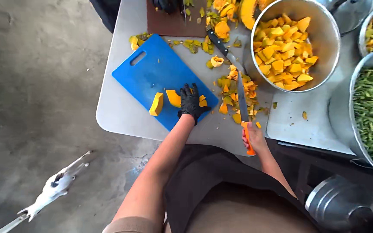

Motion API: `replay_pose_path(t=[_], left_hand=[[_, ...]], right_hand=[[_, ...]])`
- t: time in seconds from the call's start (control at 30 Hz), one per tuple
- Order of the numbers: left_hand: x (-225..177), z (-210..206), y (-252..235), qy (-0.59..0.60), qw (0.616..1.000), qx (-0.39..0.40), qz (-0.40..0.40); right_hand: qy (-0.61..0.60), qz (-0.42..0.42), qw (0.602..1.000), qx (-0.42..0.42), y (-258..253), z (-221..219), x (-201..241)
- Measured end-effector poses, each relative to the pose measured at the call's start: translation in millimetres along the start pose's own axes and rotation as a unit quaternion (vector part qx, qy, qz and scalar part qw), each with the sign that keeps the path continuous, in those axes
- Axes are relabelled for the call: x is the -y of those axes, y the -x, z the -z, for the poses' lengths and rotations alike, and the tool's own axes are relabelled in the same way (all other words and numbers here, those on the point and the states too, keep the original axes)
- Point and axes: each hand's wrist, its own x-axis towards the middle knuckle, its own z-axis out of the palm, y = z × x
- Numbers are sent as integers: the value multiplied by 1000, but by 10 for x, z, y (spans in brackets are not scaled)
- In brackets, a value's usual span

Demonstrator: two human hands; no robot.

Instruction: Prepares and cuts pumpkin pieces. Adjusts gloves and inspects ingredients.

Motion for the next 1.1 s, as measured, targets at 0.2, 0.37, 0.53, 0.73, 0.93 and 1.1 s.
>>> replay_pose_path(t=[0.2,0.37,0.53,0.73,0.93,1.1], left_hand=[[112,-432,-18,-65,991,-87,-82],[177,-551,-61,-105,974,-124,-155],[110,-467,-141,-106,989,-32,-101],[-573,-128,-116,232,969,-42,73],[-2148,436,-456,450,881,125,-76],[-2368,797,-742,458,880,122,-18]], right_hand=[[165,-31,984,56,-20,42,-183],[137,-30,987,75,-54,53,-226],[116,-36,991,58,-56,220,-279],[46,-68,997,0,109,428,-483],[-37,-129,989,-63,271,541,-668],[-111,-128,982,-89,357,473,-786]])
